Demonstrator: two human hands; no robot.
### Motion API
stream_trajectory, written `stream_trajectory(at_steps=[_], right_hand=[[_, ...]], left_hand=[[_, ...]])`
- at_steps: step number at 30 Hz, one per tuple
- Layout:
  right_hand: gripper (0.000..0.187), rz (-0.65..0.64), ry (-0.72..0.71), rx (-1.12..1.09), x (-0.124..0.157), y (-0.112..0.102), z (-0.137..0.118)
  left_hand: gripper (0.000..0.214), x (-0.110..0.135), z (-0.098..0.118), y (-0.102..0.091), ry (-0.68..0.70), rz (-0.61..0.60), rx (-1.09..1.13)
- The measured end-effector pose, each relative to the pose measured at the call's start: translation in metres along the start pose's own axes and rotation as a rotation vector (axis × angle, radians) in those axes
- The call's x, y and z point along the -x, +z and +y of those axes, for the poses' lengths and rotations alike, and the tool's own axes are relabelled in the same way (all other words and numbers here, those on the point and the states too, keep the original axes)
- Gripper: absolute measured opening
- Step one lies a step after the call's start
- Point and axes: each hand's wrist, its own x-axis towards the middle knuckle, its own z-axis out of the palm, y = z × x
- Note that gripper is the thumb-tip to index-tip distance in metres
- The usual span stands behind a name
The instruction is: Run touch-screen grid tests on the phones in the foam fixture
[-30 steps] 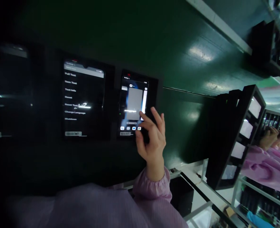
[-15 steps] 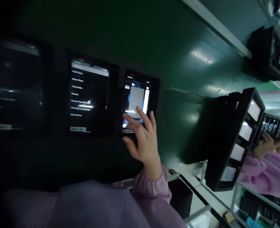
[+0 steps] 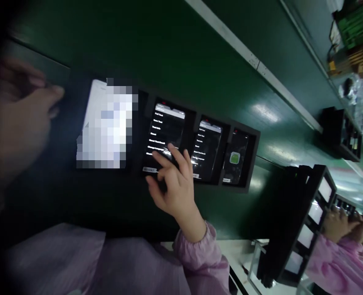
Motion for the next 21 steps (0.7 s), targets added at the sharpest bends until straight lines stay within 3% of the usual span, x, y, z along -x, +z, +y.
stream_trajectory(at_steps=[6,8,14,17,21], right_hand=[[0.025,-0.122,-0.141,-0.018,-0.029,0.031,-0.017],[0.026,-0.131,-0.168,-0.009,-0.044,0.048,-0.033],[0.034,0.001,-0.095,-0.078,-0.113,0.104,-0.117],[0.034,0.036,-0.011,-0.105,-0.132,0.112,-0.132],[0.029,-0.069,0.017,-0.070,-0.140,0.114,-0.131]], left_hand=[[0.026,-0.027,0.015,0.006,0.042,-0.154,0.236],[0.022,-0.041,0.011,-0.009,0.056,-0.146,0.287],[0.019,-0.107,-0.019,-0.091,0.119,-0.168,0.340],[0.018,-0.117,-0.031,-0.102,0.226,-0.235,0.328],[0.016,-0.113,-0.035,-0.098,0.259,-0.262,0.289]])
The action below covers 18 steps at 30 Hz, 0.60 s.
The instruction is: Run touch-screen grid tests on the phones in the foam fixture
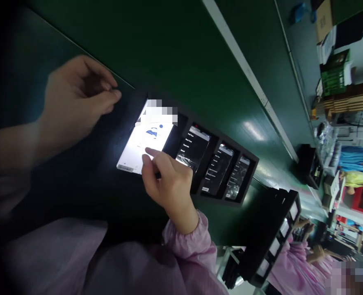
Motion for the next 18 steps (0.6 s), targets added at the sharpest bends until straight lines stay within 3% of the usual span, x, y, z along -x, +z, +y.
stream_trajectory(at_steps=[12,18], right_hand=[[0.036,-0.252,-0.119,0.021,0.012,-0.021,0.007],[0.033,-0.269,-0.111,0.033,0.013,-0.023,0.010]], left_hand=[[0.014,0.003,-0.004,-0.006,0.034,-0.074,-0.102],[0.016,0.005,-0.001,-0.005,0.039,-0.082,-0.134]])
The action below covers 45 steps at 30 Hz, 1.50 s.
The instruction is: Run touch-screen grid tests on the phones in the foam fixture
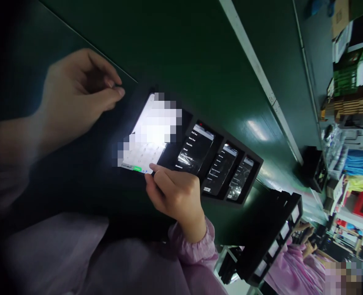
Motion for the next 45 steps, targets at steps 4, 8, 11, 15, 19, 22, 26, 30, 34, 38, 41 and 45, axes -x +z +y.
stream_trajectory(at_steps=[4,8,11,15,19,22,26,30,34,38,41,45], right_hand=[[0.030,-0.013,0.000,0.025,-0.002,0.008,-0.001],[0.033,-0.063,-0.059,0.010,-0.008,0.019,-0.007],[0.036,-0.106,-0.085,0.045,-0.011,0.025,-0.011],[0.035,-0.034,-0.061,0.086,-0.009,0.022,-0.012],[0.029,0.066,0.035,0.108,-0.005,0.019,-0.011],[0.031,0.021,-0.011,0.074,-0.007,0.022,-0.014],[0.038,-0.085,-0.093,0.078,-0.010,0.026,-0.017],[0.035,0.036,-0.005,0.097,-0.007,0.020,-0.015],[0.033,0.066,0.055,0.100,-0.005,0.014,-0.012],[0.030,0.072,0.048,0.047,-0.006,0.018,-0.010],[0.027,0.016,0.051,0.035,-0.008,0.023,-0.010],[0.028,-0.088,-0.003,0.038,-0.011,0.029,-0.013]], left_hand=[[0.015,0.000,0.001,-0.001,0.010,-0.017,-0.057],[0.015,0.000,0.000,-0.001,-0.006,-0.008,-0.065],[0.014,0.000,0.002,-0.001,-0.034,0.002,-0.072],[0.015,0.000,0.003,-0.001,-0.026,-0.010,-0.073],[0.014,0.000,0.003,-0.001,-0.021,-0.006,-0.044],[0.014,0.000,0.004,-0.001,-0.023,0.004,-0.022],[0.014,0.000,0.006,0.000,-0.025,0.005,-0.021],[0.016,-0.001,0.008,0.001,-0.038,0.010,0.023],[0.019,-0.002,0.012,0.002,-0.082,0.030,0.051],[0.017,0.000,0.011,0.001,-0.067,0.025,0.043],[0.015,0.001,0.007,0.000,-0.014,0.000,0.006],[0.014,0.001,0.006,0.001,-0.031,-0.001,0.001]])
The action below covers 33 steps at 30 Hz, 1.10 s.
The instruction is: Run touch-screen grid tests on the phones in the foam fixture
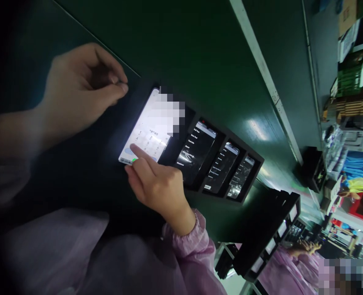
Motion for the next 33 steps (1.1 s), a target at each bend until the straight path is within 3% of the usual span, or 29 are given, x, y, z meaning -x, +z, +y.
stream_trajectory(at_steps=[2,8,12,17,23,26,30,33], right_hand=[[0.028,-0.019,-0.013,0.014,0.000,-0.001,-0.002],[0.029,0.149,0.082,0.044,0.008,-0.014,-0.003],[0.032,0.113,0.084,0.060,0.007,-0.013,-0.003],[0.031,-0.030,-0.046,0.018,0.002,-0.006,-0.008],[0.028,0.158,0.103,0.057,0.005,-0.012,-0.009],[0.027,0.114,0.108,0.042,0.006,-0.009,-0.008],[0.031,-0.010,-0.015,0.000,0.004,-0.002,-0.008],[0.027,0.038,-0.026,-0.037,0.006,-0.003,-0.005]], left_hand=[[0.015,0.000,0.000,0.000,-0.017,0.004,-0.004],[0.015,-0.001,-0.002,-0.002,0.035,-0.018,-0.012],[0.016,0.000,0.002,-0.001,-0.022,0.002,-0.008],[0.018,0.000,0.003,0.000,-0.017,0.000,0.016],[0.013,-0.002,-0.002,-0.002,-0.005,-0.021,0.014],[0.013,-0.001,0.001,-0.001,-0.024,-0.015,0.025],[0.016,0.001,0.005,0.000,-0.060,0.003,0.011],[0.018,0.001,0.003,0.000,-0.036,0.005,0.018]])
